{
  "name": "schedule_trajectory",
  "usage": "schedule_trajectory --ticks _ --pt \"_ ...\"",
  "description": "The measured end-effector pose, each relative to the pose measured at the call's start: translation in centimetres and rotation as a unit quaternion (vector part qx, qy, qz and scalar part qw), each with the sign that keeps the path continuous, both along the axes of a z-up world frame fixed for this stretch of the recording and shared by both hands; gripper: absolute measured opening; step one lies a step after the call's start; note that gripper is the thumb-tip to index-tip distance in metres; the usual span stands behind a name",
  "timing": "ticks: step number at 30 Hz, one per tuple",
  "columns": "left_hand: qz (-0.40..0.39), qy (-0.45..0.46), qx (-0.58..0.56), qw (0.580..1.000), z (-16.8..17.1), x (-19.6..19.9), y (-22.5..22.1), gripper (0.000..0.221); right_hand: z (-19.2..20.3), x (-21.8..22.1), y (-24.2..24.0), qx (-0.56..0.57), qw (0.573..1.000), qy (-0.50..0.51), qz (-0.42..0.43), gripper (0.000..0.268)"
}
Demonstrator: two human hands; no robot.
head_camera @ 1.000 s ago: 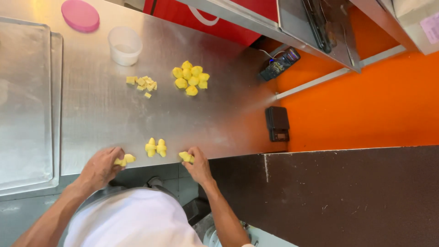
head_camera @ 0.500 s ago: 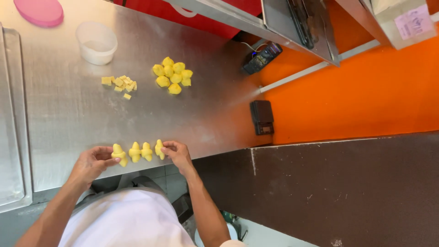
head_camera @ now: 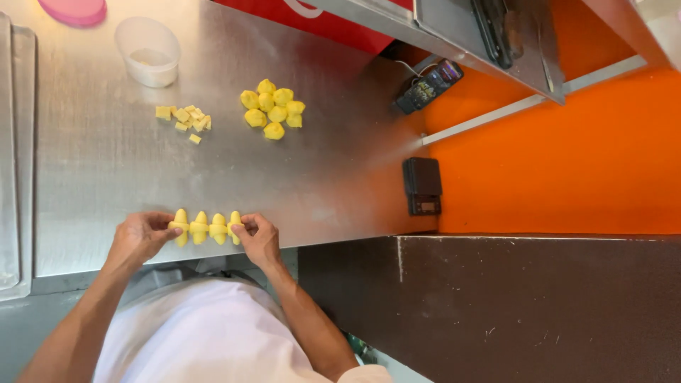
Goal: Shaping and rolling small pieces of yellow dough into crescent shapes and brushing them with liquid on a metal table
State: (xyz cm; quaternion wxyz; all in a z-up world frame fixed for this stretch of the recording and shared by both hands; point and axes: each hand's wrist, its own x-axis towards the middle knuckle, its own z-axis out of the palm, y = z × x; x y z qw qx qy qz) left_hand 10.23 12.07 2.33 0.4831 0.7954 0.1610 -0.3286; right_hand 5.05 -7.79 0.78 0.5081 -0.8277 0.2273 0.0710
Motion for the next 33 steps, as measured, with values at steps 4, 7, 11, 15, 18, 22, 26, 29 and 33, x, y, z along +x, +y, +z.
schedule_trajectory --ticks 4,7,11,15,18,22,26,29,33 --pt "-0.072 -0.066 0.116 0.988 -2.2 0.2 -0.1 0.03 -0.4 0.0 0.3 -0.095 0.99 -0.098 0.047 0.018" --pt "-0.159 -0.157 0.207 0.953 -3.1 -0.1 -0.6 0.038 0.4 -0.1 0.5 -0.117 0.987 -0.101 0.044 0.028" --pt "-0.286 -0.265 0.223 0.893 -2.2 -2.1 -2.9 0.063 2.0 -1.0 0.4 -0.104 0.985 -0.098 0.101 0.034" --pt "-0.343 -0.281 0.329 0.834 -1.3 -3.1 -5.2 0.056 2.4 -0.3 -0.5 -0.09 0.97 -0.067 0.216 0.052" --pt "-0.327 -0.319 0.369 0.809 -3.9 -3.7 -5.6 0.045 2.6 -0.2 0.3 -0.185 0.948 -0.023 0.256 0.052" --pt "-0.29 -0.379 0.315 0.82 -4.6 -3.2 -5.0 0.035 1.5 0.2 1.7 -0.185 0.958 -0.035 0.215 0.046" --pt "-0.289 -0.421 0.254 0.821 -0.9 -3.2 -1.9 0.024 2.0 -0.6 4.4 -0.173 0.966 -0.067 0.178 0.044" --pt "-0.277 -0.455 0.224 0.816 -0.8 -3.4 4.7 0.028 4.2 -1.2 11.1 -0.175 0.966 -0.093 0.164 0.046" --pt "-0.247 -0.509 0.245 0.787 -0.8 -3.3 18.8 0.031 4.4 -1.0 25.1 -0.154 0.962 -0.14 0.178 0.048"
